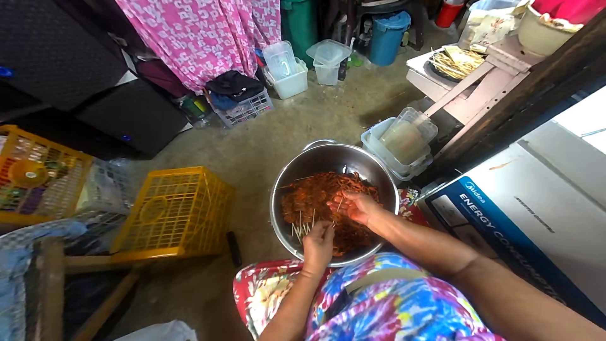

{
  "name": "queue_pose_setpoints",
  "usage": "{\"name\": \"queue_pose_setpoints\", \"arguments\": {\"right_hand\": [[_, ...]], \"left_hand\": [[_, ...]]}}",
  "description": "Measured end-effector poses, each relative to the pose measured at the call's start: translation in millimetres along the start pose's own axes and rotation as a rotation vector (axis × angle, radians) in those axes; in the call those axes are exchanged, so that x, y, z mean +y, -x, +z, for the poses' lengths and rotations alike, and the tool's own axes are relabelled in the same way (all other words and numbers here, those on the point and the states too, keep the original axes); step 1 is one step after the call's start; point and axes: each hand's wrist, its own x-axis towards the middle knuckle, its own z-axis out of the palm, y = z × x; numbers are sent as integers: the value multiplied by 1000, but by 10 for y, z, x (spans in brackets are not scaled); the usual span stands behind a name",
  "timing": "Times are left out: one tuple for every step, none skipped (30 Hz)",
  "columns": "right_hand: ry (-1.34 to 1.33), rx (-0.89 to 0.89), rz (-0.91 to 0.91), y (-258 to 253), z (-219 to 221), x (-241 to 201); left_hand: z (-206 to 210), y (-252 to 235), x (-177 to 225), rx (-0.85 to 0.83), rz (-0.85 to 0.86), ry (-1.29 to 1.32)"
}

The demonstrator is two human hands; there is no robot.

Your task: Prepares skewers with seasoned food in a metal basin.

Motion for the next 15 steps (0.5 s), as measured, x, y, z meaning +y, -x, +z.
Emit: {"name": "queue_pose_setpoints", "arguments": {"right_hand": [[-8,1,-1,2,6,11],[-10,0,1,4,13,21],[-6,-2,4,6,16,32],[0,-7,5,6,14,45],[7,-10,4,6,12,60],[13,-16,1,8,10,72],[17,-21,-3,11,8,79],[24,-25,-8,17,9,82],[31,-21,-16,22,16,84],[33,-12,-27,26,26,85],[30,1,-40,24,38,84],[25,12,-49,20,48,78],[18,17,-56,14,54,73],[11,18,-63,5,56,69],[5,17,-70,-1,57,67]], "left_hand": [[0,0,-4,3,2,-5],[1,0,-7,4,-1,-11],[2,1,-10,4,-4,-16],[2,3,-16,2,-7,-18],[0,6,-20,0,-10,-17],[-1,9,-21,0,-9,-16],[-1,12,-22,0,-10,-13],[-3,12,-20,-2,-13,-12],[-5,14,-18,-2,-15,-13],[-6,17,-15,-2,-16,-13],[-6,19,-13,-1,-14,-11],[-4,18,-11,-1,-9,-9],[-4,17,-9,-4,-7,-11],[-7,15,-7,-8,-9,-12],[-14,14,-5,-15,-17,-13]]}}
